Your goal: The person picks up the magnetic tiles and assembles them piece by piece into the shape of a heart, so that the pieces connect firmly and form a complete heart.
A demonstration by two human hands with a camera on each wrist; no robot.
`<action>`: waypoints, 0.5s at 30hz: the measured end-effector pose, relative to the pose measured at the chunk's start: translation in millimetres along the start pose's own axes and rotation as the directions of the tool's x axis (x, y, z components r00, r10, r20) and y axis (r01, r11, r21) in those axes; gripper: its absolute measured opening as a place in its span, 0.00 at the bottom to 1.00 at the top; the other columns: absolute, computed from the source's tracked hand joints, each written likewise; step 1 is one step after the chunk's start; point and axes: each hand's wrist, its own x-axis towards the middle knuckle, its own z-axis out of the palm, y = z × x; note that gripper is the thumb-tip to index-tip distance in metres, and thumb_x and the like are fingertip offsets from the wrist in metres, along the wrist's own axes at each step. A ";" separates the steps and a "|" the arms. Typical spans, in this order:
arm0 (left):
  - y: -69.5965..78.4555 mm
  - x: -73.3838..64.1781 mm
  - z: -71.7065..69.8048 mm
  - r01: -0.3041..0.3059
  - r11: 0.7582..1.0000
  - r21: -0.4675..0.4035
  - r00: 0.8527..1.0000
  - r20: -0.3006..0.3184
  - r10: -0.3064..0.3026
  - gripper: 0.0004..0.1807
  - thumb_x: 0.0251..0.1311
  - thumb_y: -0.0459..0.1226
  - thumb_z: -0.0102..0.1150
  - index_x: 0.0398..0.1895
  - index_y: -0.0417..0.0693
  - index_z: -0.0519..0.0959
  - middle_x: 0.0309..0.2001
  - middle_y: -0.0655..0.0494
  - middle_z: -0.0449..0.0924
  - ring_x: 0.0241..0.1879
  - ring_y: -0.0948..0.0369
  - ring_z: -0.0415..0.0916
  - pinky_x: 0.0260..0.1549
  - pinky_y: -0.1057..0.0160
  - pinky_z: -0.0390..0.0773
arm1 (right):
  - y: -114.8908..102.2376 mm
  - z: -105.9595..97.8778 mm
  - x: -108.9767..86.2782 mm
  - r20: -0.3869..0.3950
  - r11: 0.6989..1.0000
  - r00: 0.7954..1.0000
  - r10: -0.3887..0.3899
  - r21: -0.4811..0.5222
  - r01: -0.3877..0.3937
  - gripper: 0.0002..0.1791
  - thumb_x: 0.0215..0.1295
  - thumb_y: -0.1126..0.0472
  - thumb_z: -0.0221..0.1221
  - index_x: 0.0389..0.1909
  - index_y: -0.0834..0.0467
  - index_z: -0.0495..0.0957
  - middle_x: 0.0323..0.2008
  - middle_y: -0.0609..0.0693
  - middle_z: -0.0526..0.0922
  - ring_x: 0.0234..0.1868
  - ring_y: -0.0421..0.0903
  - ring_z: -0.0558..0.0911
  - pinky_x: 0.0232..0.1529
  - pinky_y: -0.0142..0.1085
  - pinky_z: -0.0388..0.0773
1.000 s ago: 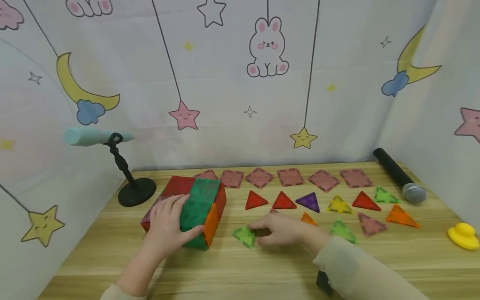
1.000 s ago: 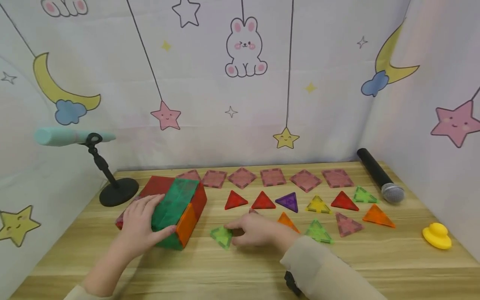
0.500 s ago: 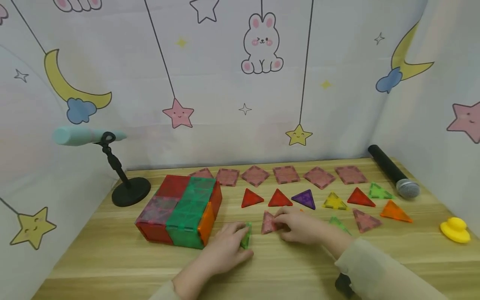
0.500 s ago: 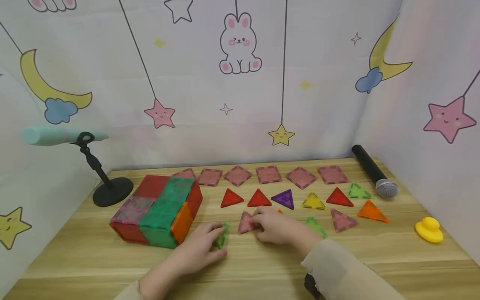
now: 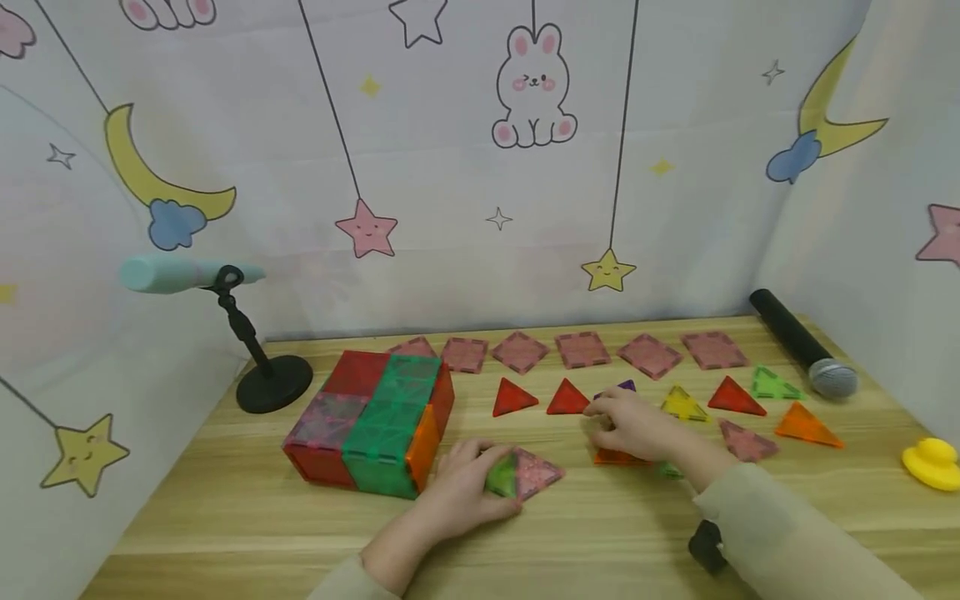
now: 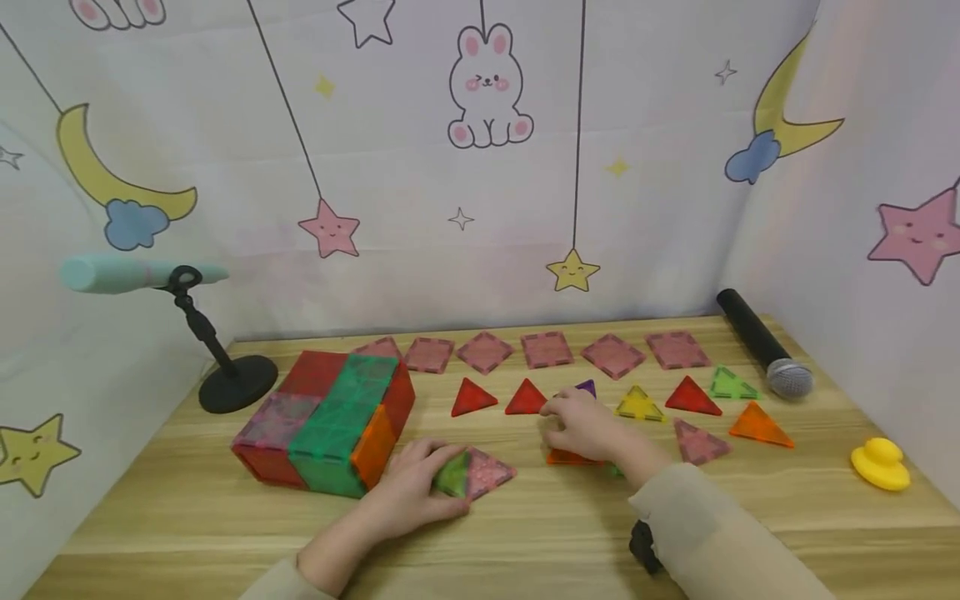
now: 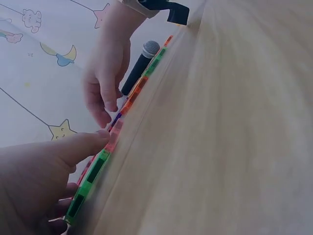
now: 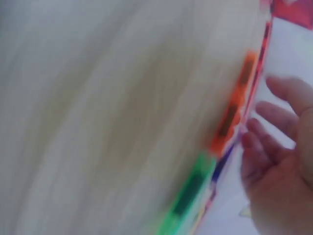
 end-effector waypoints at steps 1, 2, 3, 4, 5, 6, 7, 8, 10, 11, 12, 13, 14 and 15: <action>0.0 0.0 0.6 0.004 1.000 0.008 1.000 -0.005 -0.004 0.38 0.48 0.53 0.67 0.64 0.56 0.69 0.57 0.50 0.67 0.57 0.51 0.61 0.52 0.44 0.60 | 3.0 -2.4 -2.4 0.015 1.000 1.000 0.025 -0.005 -0.025 0.19 0.60 0.57 0.62 0.50 0.61 0.78 0.46 0.53 0.74 0.41 0.47 0.74 0.42 0.42 0.73; 0.0 0.0 1.0 0.005 1.000 0.014 1.000 -0.010 -0.005 0.38 0.48 0.54 0.67 0.64 0.55 0.69 0.57 0.50 0.67 0.56 0.51 0.61 0.52 0.44 0.60 | 4.7 -4.1 -4.7 0.040 0.999 0.998 0.038 -0.009 -0.037 0.20 0.59 0.56 0.63 0.50 0.60 0.78 0.46 0.53 0.74 0.42 0.47 0.74 0.42 0.42 0.73; -0.1 -0.1 1.2 0.007 1.000 0.023 1.000 -0.012 -0.006 0.39 0.48 0.54 0.67 0.64 0.55 0.69 0.57 0.50 0.68 0.56 0.51 0.61 0.52 0.45 0.60 | 5.2 -5.0 -6.5 0.065 0.999 0.997 0.036 -0.012 -0.036 0.22 0.58 0.54 0.64 0.51 0.59 0.77 0.47 0.53 0.74 0.43 0.48 0.74 0.43 0.43 0.72; -0.6 -0.3 1.2 0.007 1.000 0.030 1.000 -0.016 -0.007 0.38 0.48 0.54 0.67 0.64 0.54 0.69 0.57 0.51 0.68 0.56 0.51 0.61 0.51 0.45 0.60 | 4.3 -5.3 -7.6 0.091 0.999 0.995 0.035 -0.004 -0.035 0.23 0.58 0.53 0.64 0.53 0.58 0.77 0.49 0.53 0.74 0.47 0.50 0.73 0.46 0.45 0.71; -0.9 -0.5 0.9 0.005 0.999 0.037 1.000 -0.020 -0.004 0.38 0.49 0.54 0.67 0.64 0.53 0.69 0.57 0.51 0.68 0.55 0.51 0.62 0.51 0.45 0.60 | 2.5 -4.7 -7.8 0.110 1.000 0.994 0.022 0.008 -0.023 0.24 0.58 0.53 0.64 0.55 0.57 0.76 0.53 0.54 0.73 0.51 0.52 0.72 0.49 0.47 0.70; -1.4 -0.7 0.5 0.000 0.999 0.044 1.000 -0.022 0.001 0.38 0.49 0.53 0.67 0.64 0.53 0.69 0.57 0.52 0.69 0.55 0.51 0.62 0.50 0.46 0.61 | -0.3 -3.8 -7.2 0.122 1.000 0.993 0.000 0.026 -0.003 0.25 0.59 0.53 0.64 0.57 0.57 0.74 0.55 0.54 0.71 0.54 0.53 0.71 0.52 0.49 0.69; -2.0 -0.9 0.2 -0.004 0.999 0.049 1.000 -0.021 0.005 0.37 0.49 0.53 0.67 0.64 0.53 0.69 0.57 0.52 0.69 0.55 0.51 0.62 0.50 0.45 0.61 | -3.2 -2.4 -6.0 0.130 0.999 0.991 -0.036 0.045 0.030 0.26 0.59 0.54 0.63 0.58 0.56 0.73 0.58 0.54 0.70 0.58 0.54 0.70 0.55 0.51 0.67; -2.4 -0.9 -0.1 -0.011 0.999 0.048 1.000 -0.016 0.012 0.37 0.50 0.52 0.67 0.64 0.53 0.69 0.58 0.53 0.70 0.54 0.51 0.62 0.49 0.45 0.60 | -6.4 -1.0 -4.6 0.136 0.996 0.988 -0.070 0.063 0.061 0.27 0.60 0.54 0.62 0.60 0.56 0.72 0.60 0.54 0.68 0.60 0.55 0.68 0.56 0.52 0.66; -3.4 -0.8 0.0 -0.028 0.999 0.036 1.000 -0.003 0.028 0.36 0.51 0.50 0.66 0.65 0.54 0.68 0.58 0.55 0.70 0.55 0.51 0.62 0.50 0.45 0.60 | -11.9 1.8 -2.7 0.145 0.990 0.982 -0.124 0.084 0.112 0.28 0.60 0.55 0.62 0.62 0.55 0.70 0.63 0.54 0.66 0.62 0.55 0.66 0.57 0.52 0.65; -3.8 -0.7 0.2 -0.037 0.999 0.027 0.999 0.006 0.036 0.36 0.51 0.50 0.66 0.65 0.54 0.68 0.59 0.56 0.70 0.56 0.52 0.61 0.50 0.45 0.59 | -13.5 2.9 -2.3 0.147 0.988 0.978 -0.144 0.077 0.134 0.28 0.59 0.55 0.62 0.62 0.55 0.70 0.62 0.52 0.67 0.60 0.53 0.68 0.55 0.51 0.67; -4.1 -0.6 0.3 -0.042 0.999 0.015 0.999 0.015 0.042 0.37 0.51 0.49 0.65 0.66 0.55 0.67 0.60 0.57 0.70 0.56 0.52 0.61 0.51 0.44 0.58 | -14.4 3.8 -2.5 0.152 0.988 0.977 -0.151 0.067 0.142 0.29 0.58 0.54 0.63 0.61 0.55 0.70 0.61 0.51 0.68 0.58 0.52 0.68 0.53 0.49 0.69; -4.5 -0.6 0.5 -0.045 0.999 0.005 0.999 0.024 0.045 0.37 0.51 0.50 0.65 0.66 0.56 0.66 0.60 0.57 0.69 0.57 0.52 0.60 0.51 0.44 0.57 | -14.7 4.6 -3.1 0.157 0.988 0.976 -0.149 0.057 0.142 0.30 0.57 0.53 0.63 0.61 0.55 0.71 0.60 0.50 0.68 0.56 0.51 0.68 0.51 0.48 0.70; -4.8 -0.8 0.5 -0.047 0.999 -0.003 0.998 0.029 0.047 0.38 0.51 0.51 0.65 0.67 0.56 0.66 0.61 0.58 0.69 0.58 0.53 0.60 0.52 0.44 0.57 | -15.2 5.3 -3.9 0.161 0.990 0.977 -0.141 0.046 0.135 0.31 0.56 0.52 0.64 0.61 0.55 0.71 0.59 0.50 0.68 0.54 0.50 0.69 0.48 0.47 0.70; -5.2 -1.3 0.3 -0.046 0.999 -0.005 0.998 0.034 0.046 0.38 0.50 0.51 0.65 0.67 0.57 0.66 0.61 0.59 0.69 0.58 0.53 0.59 0.52 0.44 0.57 | -15.7 6.0 -4.5 0.165 0.992 0.978 -0.129 0.034 0.125 0.31 0.55 0.52 0.65 0.60 0.55 0.72 0.58 0.49 0.69 0.53 0.49 0.69 0.47 0.46 0.70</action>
